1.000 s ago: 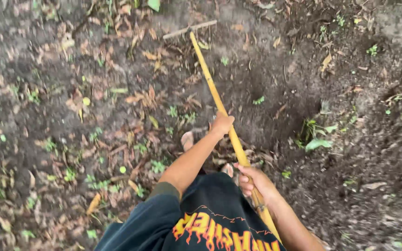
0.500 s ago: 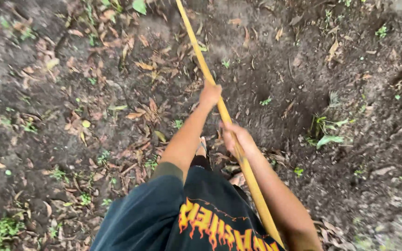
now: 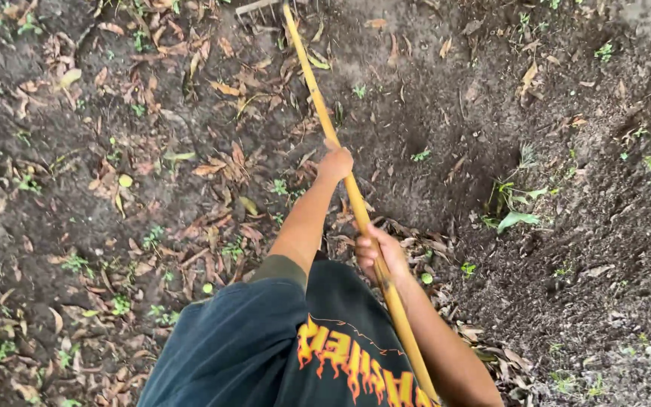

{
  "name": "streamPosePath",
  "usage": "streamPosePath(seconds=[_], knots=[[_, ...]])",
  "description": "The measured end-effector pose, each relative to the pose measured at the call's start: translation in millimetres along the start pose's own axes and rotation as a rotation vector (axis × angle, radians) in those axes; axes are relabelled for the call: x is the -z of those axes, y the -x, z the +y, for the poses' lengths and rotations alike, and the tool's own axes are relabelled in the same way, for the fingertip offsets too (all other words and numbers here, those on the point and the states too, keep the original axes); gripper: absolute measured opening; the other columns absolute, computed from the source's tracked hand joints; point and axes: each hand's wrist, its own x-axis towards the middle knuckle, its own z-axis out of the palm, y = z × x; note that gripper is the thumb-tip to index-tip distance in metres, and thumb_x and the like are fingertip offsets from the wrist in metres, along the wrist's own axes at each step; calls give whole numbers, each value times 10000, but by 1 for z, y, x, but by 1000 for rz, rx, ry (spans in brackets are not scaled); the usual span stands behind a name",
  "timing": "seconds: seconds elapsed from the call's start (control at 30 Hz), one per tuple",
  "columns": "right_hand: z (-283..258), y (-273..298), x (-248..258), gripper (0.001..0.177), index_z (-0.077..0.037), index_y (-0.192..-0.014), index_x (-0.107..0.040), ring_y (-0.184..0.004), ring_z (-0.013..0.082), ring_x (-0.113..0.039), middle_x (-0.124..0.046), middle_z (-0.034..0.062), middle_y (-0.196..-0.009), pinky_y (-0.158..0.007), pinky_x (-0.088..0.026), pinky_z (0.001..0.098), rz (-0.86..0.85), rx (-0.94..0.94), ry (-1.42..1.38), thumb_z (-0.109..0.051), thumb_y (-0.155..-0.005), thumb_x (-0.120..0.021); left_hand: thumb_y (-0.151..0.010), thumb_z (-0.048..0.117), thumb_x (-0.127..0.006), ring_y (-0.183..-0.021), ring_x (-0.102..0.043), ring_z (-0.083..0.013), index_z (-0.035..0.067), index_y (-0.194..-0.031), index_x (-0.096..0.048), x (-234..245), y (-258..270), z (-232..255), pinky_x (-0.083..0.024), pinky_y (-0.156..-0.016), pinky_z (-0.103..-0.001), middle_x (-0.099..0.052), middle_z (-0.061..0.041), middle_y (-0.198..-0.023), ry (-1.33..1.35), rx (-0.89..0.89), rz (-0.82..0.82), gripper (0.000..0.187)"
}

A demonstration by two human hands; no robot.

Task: Raking dry leaves and debris on a soil surface in a garden.

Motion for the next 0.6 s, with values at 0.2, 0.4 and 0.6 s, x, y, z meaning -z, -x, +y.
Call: streamPosePath(seconds=[0.2, 0.4, 0.6], knots=[[39, 95, 84, 320, -89, -1233, -609, -503, 58, -454, -544, -17, -720, -434, -382, 205, 33, -7, 62, -297, -991, -606, -991, 264, -470, -1132, -696, -393, -190, -1422, -376, -96, 71, -6, -550, -935, -514, -707, -245, -1243, 36, -17, 52, 633], [64, 191, 187, 319, -50, -1219, -574, -512, 62, -453, -523, -24, -726, -464, -397, 223, -31, -26, 95, -303, -1026, -597, -946, 217, -485, -1132, -652, -417, 20, -1208, -664, -133, 229, 54, -463, -946, -642, -682, -208, -1215, -40, 21, -73, 373], [93, 312, 239, 384, -96, -1289, -589, -474, 37, -403, -481, -46, -704, -407, -341, 210, 120, -17, 237, -353, -1003, -565, -1071, 207, -529, -1028, -727, -379, 60, -1088, -738, -271, 260, 35, -362, -1182, -717, -773, -184, -1059, -629, -505, 96, 255]])
